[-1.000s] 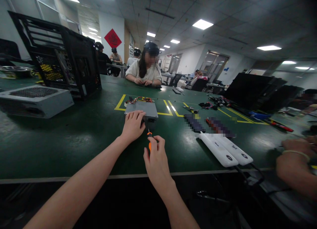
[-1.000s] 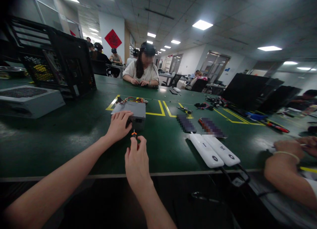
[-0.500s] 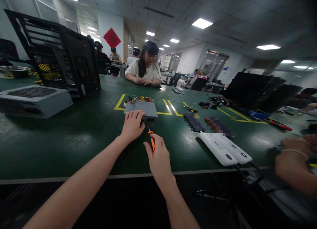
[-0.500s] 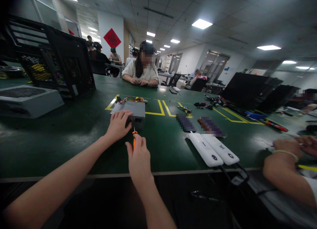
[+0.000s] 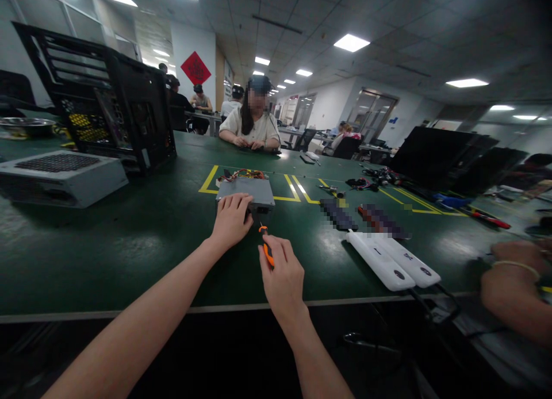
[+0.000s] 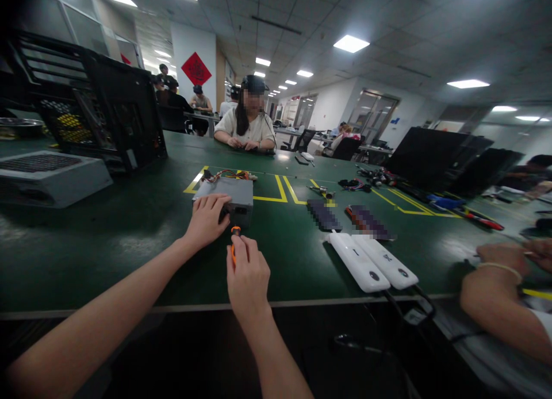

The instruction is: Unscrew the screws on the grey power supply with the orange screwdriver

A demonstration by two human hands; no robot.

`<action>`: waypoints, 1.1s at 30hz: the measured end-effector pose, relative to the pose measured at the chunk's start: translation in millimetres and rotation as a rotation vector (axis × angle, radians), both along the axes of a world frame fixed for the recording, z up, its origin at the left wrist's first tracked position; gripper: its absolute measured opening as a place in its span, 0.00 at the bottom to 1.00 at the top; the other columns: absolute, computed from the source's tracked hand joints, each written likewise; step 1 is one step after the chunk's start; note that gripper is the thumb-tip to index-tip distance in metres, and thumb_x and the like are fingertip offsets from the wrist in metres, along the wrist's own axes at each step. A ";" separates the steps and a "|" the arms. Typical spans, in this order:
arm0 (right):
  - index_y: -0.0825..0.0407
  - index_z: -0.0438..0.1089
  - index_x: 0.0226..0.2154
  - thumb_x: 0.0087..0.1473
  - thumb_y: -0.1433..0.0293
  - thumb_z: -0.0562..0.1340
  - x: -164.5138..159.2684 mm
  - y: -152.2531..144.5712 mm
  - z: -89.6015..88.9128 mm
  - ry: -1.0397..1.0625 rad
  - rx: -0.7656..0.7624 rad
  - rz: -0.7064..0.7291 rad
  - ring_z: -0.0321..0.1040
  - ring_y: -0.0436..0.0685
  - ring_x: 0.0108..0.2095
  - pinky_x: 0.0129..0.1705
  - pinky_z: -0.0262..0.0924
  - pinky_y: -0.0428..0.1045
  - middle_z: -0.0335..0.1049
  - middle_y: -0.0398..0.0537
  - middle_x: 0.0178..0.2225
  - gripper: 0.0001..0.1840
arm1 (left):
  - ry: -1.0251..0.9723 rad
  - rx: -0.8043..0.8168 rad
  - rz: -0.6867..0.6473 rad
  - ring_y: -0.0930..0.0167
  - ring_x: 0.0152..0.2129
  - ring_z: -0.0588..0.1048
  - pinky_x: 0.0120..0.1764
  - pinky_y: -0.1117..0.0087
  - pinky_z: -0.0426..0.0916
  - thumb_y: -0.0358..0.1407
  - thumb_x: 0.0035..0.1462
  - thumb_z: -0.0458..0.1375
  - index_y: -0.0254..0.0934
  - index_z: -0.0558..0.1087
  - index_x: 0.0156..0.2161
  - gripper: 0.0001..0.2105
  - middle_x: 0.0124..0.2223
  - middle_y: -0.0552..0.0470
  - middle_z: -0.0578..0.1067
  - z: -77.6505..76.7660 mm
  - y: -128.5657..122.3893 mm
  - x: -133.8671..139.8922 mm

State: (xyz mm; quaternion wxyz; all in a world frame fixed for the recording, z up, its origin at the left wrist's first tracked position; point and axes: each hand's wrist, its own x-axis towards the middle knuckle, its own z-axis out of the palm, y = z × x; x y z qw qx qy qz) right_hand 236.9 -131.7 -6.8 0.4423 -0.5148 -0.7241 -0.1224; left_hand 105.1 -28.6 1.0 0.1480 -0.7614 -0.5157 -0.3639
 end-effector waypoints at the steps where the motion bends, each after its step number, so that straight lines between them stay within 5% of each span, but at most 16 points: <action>1: 0.53 0.64 0.42 0.56 0.70 0.53 2.2 0.7 0.7 -0.008 0.011 -0.023 0.67 0.52 0.35 0.36 0.63 0.47 0.68 0.50 0.37 0.11 | -0.002 -0.002 -0.001 0.61 0.48 0.62 0.51 0.59 0.53 0.32 0.51 0.50 0.38 0.63 0.49 0.18 0.51 0.46 0.66 -0.1 0.0 0.1; 5: 0.53 0.66 0.39 0.57 0.64 0.53 6.9 0.2 4.9 -0.001 -0.021 -0.091 0.67 0.53 0.32 0.33 0.62 0.48 0.68 0.49 0.35 0.12 | -0.006 -0.010 -0.003 0.61 0.48 0.62 0.51 0.58 0.53 0.33 0.51 0.50 0.38 0.63 0.49 0.18 0.51 0.45 0.66 -0.1 0.0 0.2; 11: 0.56 0.57 0.47 0.55 0.72 0.51 -3.1 -9.1 7.3 -0.003 -0.101 0.017 0.65 0.58 0.42 0.36 0.66 0.53 0.55 0.62 0.50 0.16 | -0.008 -0.018 -0.008 0.61 0.49 0.61 0.51 0.58 0.53 0.32 0.51 0.50 0.39 0.63 0.50 0.19 0.51 0.45 0.66 1.1 -1.3 0.8; 15: 0.56 0.56 0.48 0.56 0.75 0.48 -8.5 -7.9 7.3 -0.081 -0.102 0.070 0.66 0.58 0.44 0.39 0.66 0.54 0.62 0.59 0.48 0.16 | -0.002 -0.020 0.001 0.61 0.49 0.62 0.51 0.59 0.53 0.32 0.51 0.50 0.39 0.63 0.50 0.18 0.51 0.45 0.66 1.2 -1.1 0.8; 21: 0.54 0.60 0.43 0.59 0.64 0.48 -3.1 -6.2 7.7 -0.042 -0.149 -0.066 0.70 0.57 0.34 0.29 0.66 0.50 0.67 0.55 0.42 0.14 | -0.001 -0.012 -0.005 0.61 0.48 0.61 0.51 0.59 0.53 0.33 0.51 0.50 0.37 0.63 0.49 0.18 0.51 0.46 0.66 -0.4 0.5 0.1; 27: 0.56 0.56 0.48 0.57 0.75 0.47 -6.8 -10.3 5.9 -0.068 -0.162 0.123 0.59 0.58 0.53 0.47 0.63 0.54 0.57 0.59 0.54 0.15 | -0.022 -0.017 -0.007 0.61 0.49 0.62 0.51 0.58 0.53 0.32 0.51 0.50 0.38 0.63 0.49 0.18 0.51 0.45 0.66 -0.4 0.0 0.6; 33: 0.56 0.57 0.48 0.59 0.69 0.48 -5.5 -4.2 8.3 -0.035 -0.144 0.017 0.69 0.59 0.42 0.36 0.67 0.52 0.65 0.58 0.48 0.16 | -0.025 -0.022 -0.020 0.61 0.49 0.61 0.51 0.58 0.53 0.32 0.51 0.50 0.39 0.63 0.50 0.19 0.51 0.45 0.66 0.6 -0.8 0.2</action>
